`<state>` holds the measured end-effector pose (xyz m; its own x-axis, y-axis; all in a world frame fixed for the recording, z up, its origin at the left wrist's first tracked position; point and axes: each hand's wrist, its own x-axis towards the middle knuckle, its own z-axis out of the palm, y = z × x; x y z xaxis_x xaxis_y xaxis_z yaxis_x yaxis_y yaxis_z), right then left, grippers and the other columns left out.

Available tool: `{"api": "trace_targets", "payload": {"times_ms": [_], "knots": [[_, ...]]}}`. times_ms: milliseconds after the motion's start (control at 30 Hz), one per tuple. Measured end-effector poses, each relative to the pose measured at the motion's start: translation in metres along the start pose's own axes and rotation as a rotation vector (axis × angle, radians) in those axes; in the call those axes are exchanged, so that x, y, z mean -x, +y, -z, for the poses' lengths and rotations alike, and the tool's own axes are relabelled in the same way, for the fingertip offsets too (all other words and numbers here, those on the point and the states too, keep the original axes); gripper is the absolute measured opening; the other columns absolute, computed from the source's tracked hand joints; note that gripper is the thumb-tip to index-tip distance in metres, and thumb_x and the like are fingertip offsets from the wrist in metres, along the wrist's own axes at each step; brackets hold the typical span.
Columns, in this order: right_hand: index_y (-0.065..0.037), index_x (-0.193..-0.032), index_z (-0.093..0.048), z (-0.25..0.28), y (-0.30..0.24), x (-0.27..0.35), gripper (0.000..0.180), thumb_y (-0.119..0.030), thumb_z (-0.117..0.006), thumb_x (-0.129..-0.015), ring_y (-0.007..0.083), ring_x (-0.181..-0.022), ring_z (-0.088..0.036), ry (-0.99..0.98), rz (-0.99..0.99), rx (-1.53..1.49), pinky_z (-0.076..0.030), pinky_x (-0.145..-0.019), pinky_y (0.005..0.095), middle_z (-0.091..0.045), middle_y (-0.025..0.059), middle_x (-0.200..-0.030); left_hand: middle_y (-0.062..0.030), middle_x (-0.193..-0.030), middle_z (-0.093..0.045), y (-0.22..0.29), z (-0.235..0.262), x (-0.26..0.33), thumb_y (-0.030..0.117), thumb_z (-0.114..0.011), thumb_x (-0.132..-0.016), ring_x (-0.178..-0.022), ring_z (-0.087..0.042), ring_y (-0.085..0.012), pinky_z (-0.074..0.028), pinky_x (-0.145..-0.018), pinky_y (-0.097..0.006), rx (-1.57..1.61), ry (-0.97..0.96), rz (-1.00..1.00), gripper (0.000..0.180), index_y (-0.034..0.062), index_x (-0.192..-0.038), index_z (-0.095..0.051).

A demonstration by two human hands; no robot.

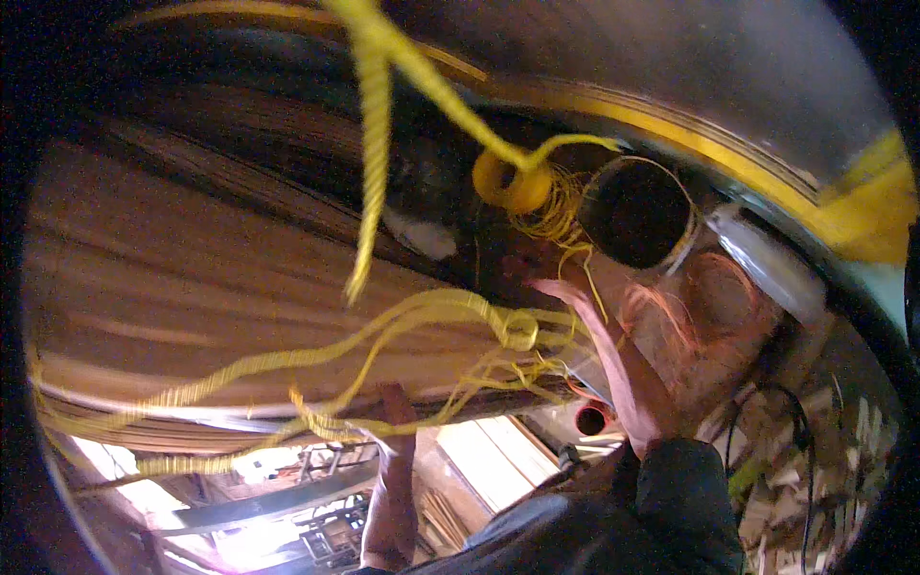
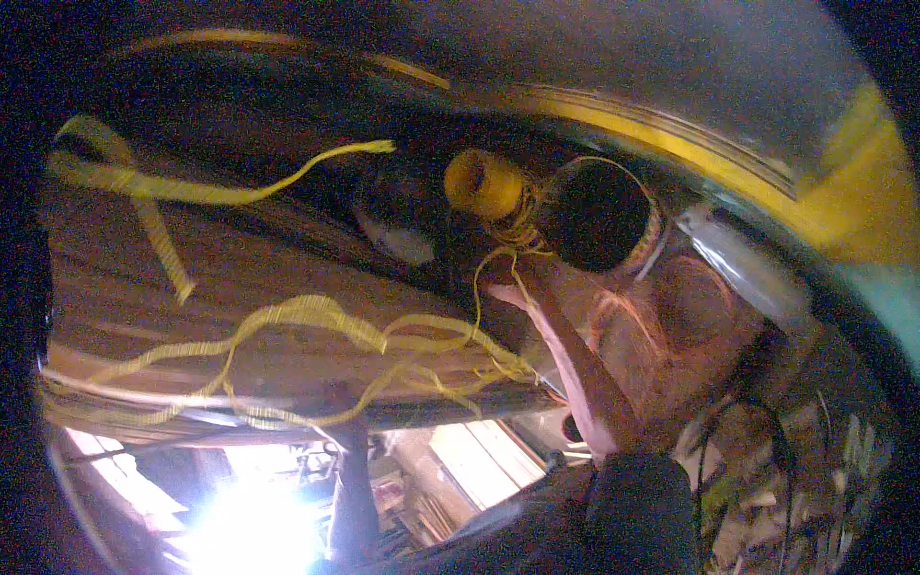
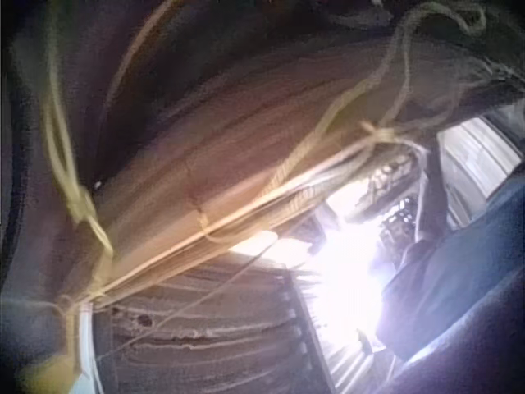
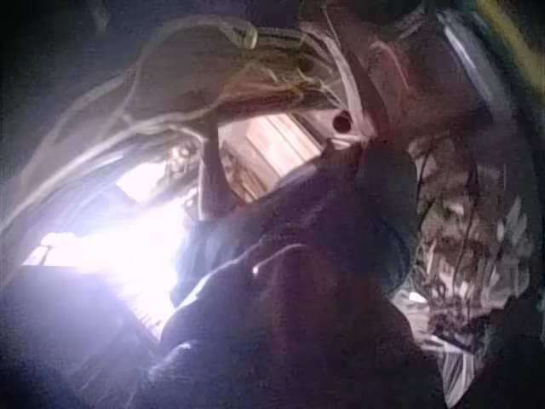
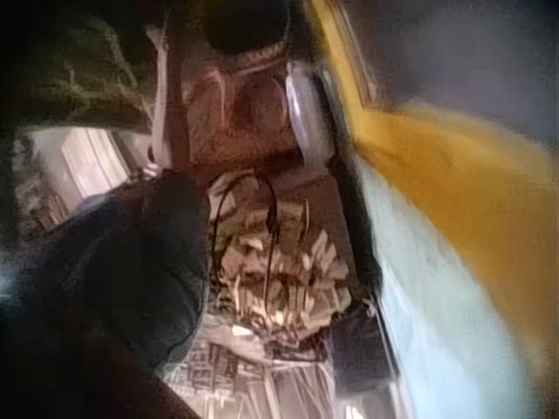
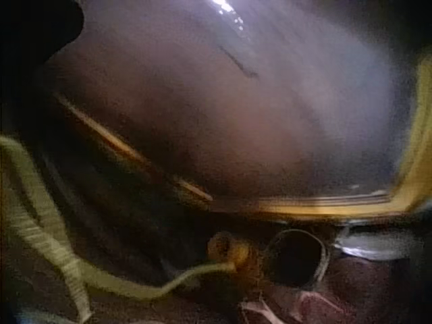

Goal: The person wipes a large bamboo mat with a cloth, then rolls it up and secures it with yellow string. The person repeats this process with a second mat, rolling and tying it before stacking it with others.

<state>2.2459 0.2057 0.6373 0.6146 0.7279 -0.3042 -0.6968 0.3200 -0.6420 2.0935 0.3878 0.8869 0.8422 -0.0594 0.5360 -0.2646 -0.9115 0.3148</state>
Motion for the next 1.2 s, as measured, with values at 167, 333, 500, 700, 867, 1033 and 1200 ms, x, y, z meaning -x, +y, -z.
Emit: {"api": "trace_targets", "payload": {"times_ms": [167,333,500,700,867,1033,1200], "knots": [[-0.011,-0.136,-0.056,-0.048,-0.071,0.135,0.038,-0.032,-0.050,-0.106,0.0086,-0.058,-0.045,0.083,0.317,-0.229,-0.046,-0.057,0.0256,-0.051,-0.0015,-0.072,-0.0092,-0.099,-0.066,0.017,-0.025,-0.039,0.006,-0.067,-0.092,-0.086,-0.062,-0.0184,-0.053,-0.076,-0.036,0.211,0.065,0.003,0.019,-0.0036,-0.107,-0.061],[-0.012,-0.141,-0.050,-0.111,-0.110,0.235,0.046,-0.038,-0.054,-0.103,0.0062,-0.055,-0.045,0.012,0.633,-0.554,-0.041,-0.046,0.0242,-0.054,-0.0029,-0.072,-0.0157,-0.126,-0.057,0.042,-0.035,-0.059,0.010,-0.073,-0.089,-0.112,-0.056,-0.0253,-0.048,-0.098,-0.038,0.505,0.040,0.248,0.054,-0.0038,-0.134,-0.044],[-0.010,-0.147,-0.043,-0.178,-0.102,0.272,0.051,-0.036,-0.052,-0.104,0.0035,-0.053,-0.041,0.277,0.691,-0.654,-0.035,-0.042,0.0181,-0.048,-0.0033,-0.070,-0.0239,-0.125,-0.060,0.045,-0.008,-0.043,0.014,-0.081,-0.079,-0.115,-0.060,-0.0302,-0.050,-0.098,-0.042,0.605,-0.152,0.138,0.083,-0.0016,-0.145,-0.032],[0.001,-0.148,-0.038,-0.248,-0.035,0.309,0.043,-0.015,-0.037,-0.108,0.0098,-0.058,-0.039,0.094,0.860,-0.788,-0.041,-0.045,0.0205,-0.043,0.0016,-0.077,-0.0318,-0.144,-0.044,0.071,0.002,0.094,0.034,-0.081,-0.081,-0.134,-0.043,-0.0478,-0.038,-0.110,-0.048,0.872,-0.410,-0.308,0.092,-0.0015,-0.149,-0.030],[0.003,-0.129,-0.052,-0.260,-0.001,0.299,0.030,-0.011,-0.037,-0.107,0.0094,-0.058,-0.036,0.178,0.981,-0.770,-0.034,-0.045,0.0215,-0.040,0.0001,-0.076,-0.0255,-0.126,-0.059,0.039,-0.009,0.223,0.043,-0.056,-0.099,-0.121,-0.057,-0.0396,-0.046,-0.101,-0.050,0.809,-1.306,-0.305,0.054,0.0079,-0.139,-0.049],[-0.011,-0.099,-0.051,-0.217,0.082,0.286,0.010,-0.019,-0.050,-0.105,0.0110,-0.064,-0.037,0.840,0.801,-0.300,-0.036,-0.061,0.0266,-0.038,-0.0023,-0.074,-0.0234,-0.135,-0.055,-0.110,0.035,0.373,0.038,-0.048,-0.101,-0.116,-0.061,-0.0413,-0.052,-0.093,-0.052,0.413,-1.569,0.137,0.041,0.0138,-0.131,-0.060],[-0.021,-0.095,-0.061,-0.144,0.266,0.240,0.016,-0.031,-0.052,-0.103,0.0099,-0.062,-0.054,1.352,0.396,-0.432,-0.046,-0.055,0.0265,-0.060,-0.0045,-0.078,-0.0144,-0.102,-0.070,-0.267,0.053,0.569,0.040,-0.056,-0.094,-0.083,-0.072,-0.0352,-0.057,-0.070,-0.050,0.007,-0.933,-0.038,0.042,0.0112,-0.125,-0.058]]}}
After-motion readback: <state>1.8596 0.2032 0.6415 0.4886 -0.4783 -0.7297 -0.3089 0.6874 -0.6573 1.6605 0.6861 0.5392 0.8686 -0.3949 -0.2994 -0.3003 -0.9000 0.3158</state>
